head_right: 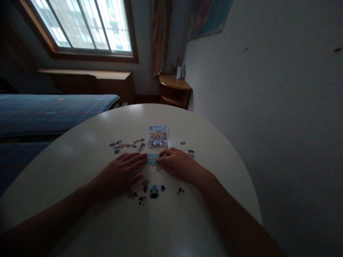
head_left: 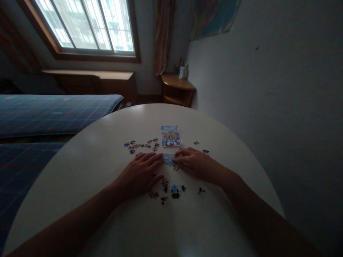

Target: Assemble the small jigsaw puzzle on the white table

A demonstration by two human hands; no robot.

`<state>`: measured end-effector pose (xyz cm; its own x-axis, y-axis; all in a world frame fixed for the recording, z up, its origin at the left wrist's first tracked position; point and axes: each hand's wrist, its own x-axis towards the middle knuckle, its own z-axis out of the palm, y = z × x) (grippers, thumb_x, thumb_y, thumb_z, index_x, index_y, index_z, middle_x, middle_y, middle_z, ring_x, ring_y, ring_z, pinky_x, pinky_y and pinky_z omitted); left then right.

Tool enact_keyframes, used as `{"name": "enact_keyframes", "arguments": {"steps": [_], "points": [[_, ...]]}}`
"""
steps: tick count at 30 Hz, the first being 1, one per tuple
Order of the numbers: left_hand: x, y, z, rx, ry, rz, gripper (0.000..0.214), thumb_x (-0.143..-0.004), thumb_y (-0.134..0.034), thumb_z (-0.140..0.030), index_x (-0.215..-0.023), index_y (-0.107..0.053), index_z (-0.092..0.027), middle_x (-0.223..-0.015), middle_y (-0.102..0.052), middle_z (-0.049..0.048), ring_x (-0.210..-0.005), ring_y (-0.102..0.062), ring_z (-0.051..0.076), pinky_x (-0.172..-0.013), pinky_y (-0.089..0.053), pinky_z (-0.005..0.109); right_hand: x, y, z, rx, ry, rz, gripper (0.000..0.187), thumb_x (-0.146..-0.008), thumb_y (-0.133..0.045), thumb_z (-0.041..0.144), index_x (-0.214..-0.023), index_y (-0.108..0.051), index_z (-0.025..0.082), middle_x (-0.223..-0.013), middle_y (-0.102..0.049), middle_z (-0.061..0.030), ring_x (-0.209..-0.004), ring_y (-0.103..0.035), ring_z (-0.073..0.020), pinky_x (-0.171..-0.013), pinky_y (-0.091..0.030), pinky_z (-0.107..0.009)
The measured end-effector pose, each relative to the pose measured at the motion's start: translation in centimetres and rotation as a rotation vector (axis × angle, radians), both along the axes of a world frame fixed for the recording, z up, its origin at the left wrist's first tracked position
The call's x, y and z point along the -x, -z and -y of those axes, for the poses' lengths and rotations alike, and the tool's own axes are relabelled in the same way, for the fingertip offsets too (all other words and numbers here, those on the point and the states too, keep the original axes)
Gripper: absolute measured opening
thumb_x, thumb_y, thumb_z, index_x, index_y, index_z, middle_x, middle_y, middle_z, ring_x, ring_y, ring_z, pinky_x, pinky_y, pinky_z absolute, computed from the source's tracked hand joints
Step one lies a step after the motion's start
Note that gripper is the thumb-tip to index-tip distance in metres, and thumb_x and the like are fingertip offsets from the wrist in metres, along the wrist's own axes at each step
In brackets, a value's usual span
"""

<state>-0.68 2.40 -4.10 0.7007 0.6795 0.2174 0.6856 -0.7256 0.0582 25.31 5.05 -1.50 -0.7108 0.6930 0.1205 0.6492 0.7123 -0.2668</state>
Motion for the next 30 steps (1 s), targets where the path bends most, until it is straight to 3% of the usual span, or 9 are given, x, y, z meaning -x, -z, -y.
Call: {"name": "enact_keyframes", "arguments": {"steps": [10, 14, 18, 22, 26, 30], "points": [[0.0, 0.1, -0.2, 0.052, 0.009, 0.033, 0.044, -0.1, -0.045, -0.046, -0.138, -0.049, -0.026, -0.147, -0.047, 0.0078, -0.13, -0.046, 0.03, -0.106, -0.041, 0.052, -0.2, 0.6, -0.7, 0.008, -0.014, -0.07, 0.024, -0.093, -0.058, 0.02, -0.114, -0.071, 0.023, -0.115, -0.069, -0.0082, -0.107, -0.061, -0.0208, -0.095, -0.049, -0.038], [0.1, 0.4, -0.3, 0.03, -0.004, 0.061, 0.042, -0.1, -0.046, -0.043, -0.137, -0.048, -0.025, -0.147, -0.046, 0.008, -0.129, -0.048, 0.029, -0.105, -0.042, 0.051, -1.0, -0.5, -0.6, 0.05, 0.039, -0.126, 0.017, -0.091, -0.062, 0.023, -0.106, -0.071, 0.022, -0.114, -0.067, -0.0078, -0.1, -0.063, -0.0192, -0.09, -0.05, -0.034], [0.2, 0.4, 0.1, -0.02, 0.013, 0.112, 0.042, -0.099, -0.048, -0.037, -0.137, -0.047, -0.022, -0.149, -0.043, 0.0109, -0.129, -0.047, 0.031, -0.104, -0.044, 0.053, -1.4, -2.3, 0.4, 0.135, 0.109, -0.101, 0.008, -0.089, -0.064, 0.021, -0.092, -0.072, 0.023, -0.096, -0.069, -0.0038, -0.085, -0.063, -0.0162, -0.078, -0.047, -0.029], [0.1, -0.3, 1.2, 0.012, 0.177, 0.169, 0.033, -0.097, -0.05, -0.029, -0.129, -0.052, -0.022, -0.137, -0.054, 0.0103, -0.12, -0.053, 0.027, -0.097, -0.049, 0.046, -0.7, -3.2, 2.1, 0.277, 0.024, 0.024, 0.006, -0.083, -0.068, 0.015, -0.083, -0.07, 0.02, -0.085, -0.069, -0.0013, -0.077, -0.062, -0.0143, -0.07, -0.044, -0.026], [-0.2, -1.6, 2.2, 0.11, 0.429, 0.096, 0.028, -0.096, -0.052, -0.028, -0.123, -0.057, -0.023, -0.128, -0.06, 0.0075, -0.111, -0.057, 0.024, -0.093, -0.05, 0.041, -0.6, -2.7, 3.6, 0.269, -0.025, -0.021, 0.008, -0.08, -0.073, 0.017, -0.085, -0.068, 0.02, -0.092, -0.069, -0.0014, -0.085, -0.062, -0.0154, -0.078, -0.044, -0.028], [-0.7, -2.3, 2.8, 0.158, 0.527, 0.057, 0.036, -0.093, -0.054, -0.032, -0.127, -0.055, -0.021, -0.13, -0.06, 0.0091, -0.112, -0.057, 0.026, -0.096, -0.047, 0.043, -1.3, -1.8, 4.1, 0.228, -0.037, -0.141, 0.016, -0.08, -0.076, 0.028, -0.092, -0.068, 0.021, -0.094, -0.069, -0.0021, -0.09, -0.061, -0.0171, -0.083, -0.043, -0.031]]}}
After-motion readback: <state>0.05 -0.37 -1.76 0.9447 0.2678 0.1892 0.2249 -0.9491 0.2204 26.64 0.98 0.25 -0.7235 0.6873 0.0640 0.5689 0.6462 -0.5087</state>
